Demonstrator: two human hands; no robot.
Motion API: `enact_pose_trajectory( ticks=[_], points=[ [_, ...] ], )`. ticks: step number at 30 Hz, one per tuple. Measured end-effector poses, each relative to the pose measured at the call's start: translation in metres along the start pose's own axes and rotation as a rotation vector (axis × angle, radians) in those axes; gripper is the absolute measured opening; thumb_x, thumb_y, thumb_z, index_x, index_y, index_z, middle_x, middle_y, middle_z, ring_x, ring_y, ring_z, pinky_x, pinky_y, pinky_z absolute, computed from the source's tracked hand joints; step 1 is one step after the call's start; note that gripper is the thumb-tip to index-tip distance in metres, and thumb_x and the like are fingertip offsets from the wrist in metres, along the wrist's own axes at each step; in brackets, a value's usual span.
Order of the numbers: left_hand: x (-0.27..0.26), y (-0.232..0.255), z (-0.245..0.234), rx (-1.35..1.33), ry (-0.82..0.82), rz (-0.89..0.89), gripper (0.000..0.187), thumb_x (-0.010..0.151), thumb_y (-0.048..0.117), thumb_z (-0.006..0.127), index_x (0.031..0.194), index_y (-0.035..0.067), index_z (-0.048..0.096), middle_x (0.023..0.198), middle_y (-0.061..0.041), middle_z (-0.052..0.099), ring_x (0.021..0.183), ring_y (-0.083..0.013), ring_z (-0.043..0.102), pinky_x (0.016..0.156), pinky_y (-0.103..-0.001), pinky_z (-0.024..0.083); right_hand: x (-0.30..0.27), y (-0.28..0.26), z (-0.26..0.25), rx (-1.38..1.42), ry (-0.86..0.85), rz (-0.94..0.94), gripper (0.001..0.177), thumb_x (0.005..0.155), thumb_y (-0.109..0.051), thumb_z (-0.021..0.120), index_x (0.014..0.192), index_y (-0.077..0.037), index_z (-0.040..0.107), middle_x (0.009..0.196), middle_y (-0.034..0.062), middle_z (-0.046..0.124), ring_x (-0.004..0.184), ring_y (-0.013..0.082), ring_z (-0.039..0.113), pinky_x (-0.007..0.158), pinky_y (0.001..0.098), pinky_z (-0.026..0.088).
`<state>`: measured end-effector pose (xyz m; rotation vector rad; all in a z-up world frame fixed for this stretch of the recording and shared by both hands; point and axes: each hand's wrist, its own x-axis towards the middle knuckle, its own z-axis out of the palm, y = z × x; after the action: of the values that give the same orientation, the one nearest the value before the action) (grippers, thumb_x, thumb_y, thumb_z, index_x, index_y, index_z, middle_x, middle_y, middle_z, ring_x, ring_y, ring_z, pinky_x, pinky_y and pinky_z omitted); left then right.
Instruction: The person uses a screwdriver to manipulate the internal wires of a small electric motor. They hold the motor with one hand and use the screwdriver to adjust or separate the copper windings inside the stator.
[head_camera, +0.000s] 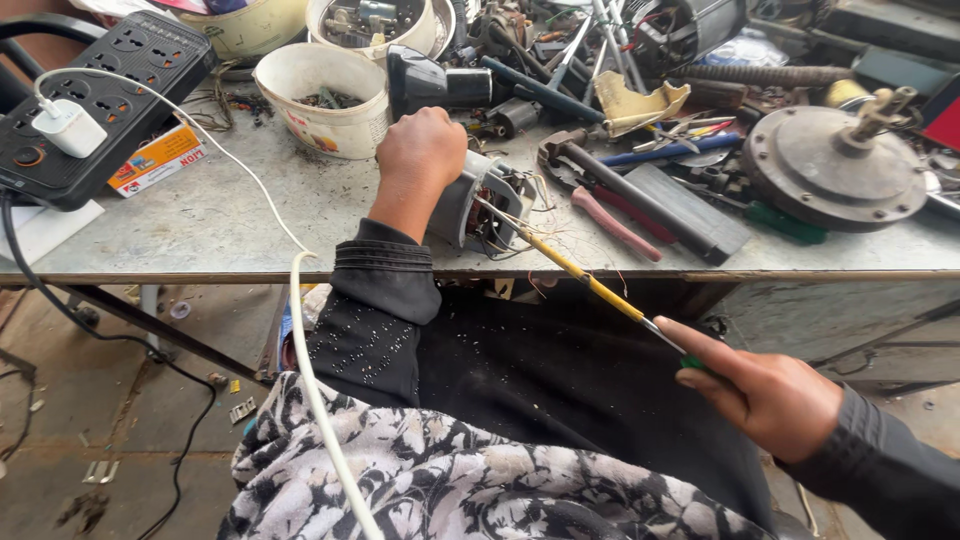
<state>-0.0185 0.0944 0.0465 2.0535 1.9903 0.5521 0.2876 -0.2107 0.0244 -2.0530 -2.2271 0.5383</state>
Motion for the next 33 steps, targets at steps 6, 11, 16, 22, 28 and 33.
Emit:
enact_pose_trajectory(
  ticks=[6,11,16,22,28,33],
  points=[
    [0.007,-0.008,0.008,-0.066,0.037,-0.01,0.041,0.093,0.031,0.047,0.122,0.014,0.071,0.128,-0.019,0.067,0.12,-0.0407,0.062,0.102,-0.051,0.049,-0.018,0.027,-0.027,0.028,0.052,-0.058,0.079,0.085,-0.043,0.068,0.159,-0.042,0.041,0.1,0.0062,0.079,0.088,0.0264,0.077,0.074,0.0383,0.06],
    [0.02,-0.016,0.022,-0.126,-0.018,-0.044,0.039,0.091,0.031,0.05,0.122,0.02,0.071,0.129,-0.015,0.068,0.123,-0.0387,0.06,0.104,-0.051,0.047,-0.006,0.053,-0.041,0.012,0.407,0.228,0.066,0.093,-0.039,0.062,0.158,-0.034,0.05,0.103,0.0135,0.078,0.092,0.027,0.073,0.085,0.0414,0.06],
    [0.018,-0.037,0.004,-0.285,-0.099,0.233,0.038,0.089,0.033,0.057,0.121,0.02,0.071,0.125,-0.015,0.07,0.118,-0.0343,0.063,0.103,-0.042,0.047,0.099,0.063,-0.045,-0.446,0.568,0.044,0.046,0.1,-0.041,0.063,0.144,-0.028,0.063,0.113,0.0131,0.071,0.099,0.0343,0.071,0.082,0.0462,0.057],
    [-0.021,-0.035,0.01,-0.371,0.138,0.124,0.034,0.098,0.033,0.051,0.123,0.023,0.072,0.114,-0.015,0.075,0.111,-0.0345,0.068,0.1,-0.043,0.051,0.142,0.078,-0.031,-0.575,0.868,-0.171,0.031,0.095,-0.023,0.065,0.125,-0.023,0.073,0.112,0.0096,0.07,0.107,0.0312,0.066,0.094,0.0442,0.053],
    [-0.026,-0.024,0.028,-0.314,0.399,0.109,0.035,0.099,0.026,0.049,0.128,0.018,0.067,0.122,-0.012,0.072,0.115,-0.0378,0.064,0.098,-0.047,0.048,0.167,0.051,0.001,-0.353,0.71,-0.207,0.03,0.099,-0.024,0.066,0.125,-0.012,0.072,0.104,0.0132,0.068,0.099,0.0337,0.065,0.089,0.0455,0.053],
    [-0.031,-0.045,0.022,-0.425,0.406,0.414,0.032,0.091,0.028,0.059,0.12,0.019,0.072,0.138,-0.009,0.066,0.127,-0.0364,0.059,0.105,-0.045,0.043,0.186,0.021,-0.002,-0.473,0.629,-0.165,0.047,0.088,-0.029,0.07,0.128,-0.005,0.067,0.105,0.0178,0.064,0.1,0.0368,0.063,0.084,0.0477,0.053]
  ],
)
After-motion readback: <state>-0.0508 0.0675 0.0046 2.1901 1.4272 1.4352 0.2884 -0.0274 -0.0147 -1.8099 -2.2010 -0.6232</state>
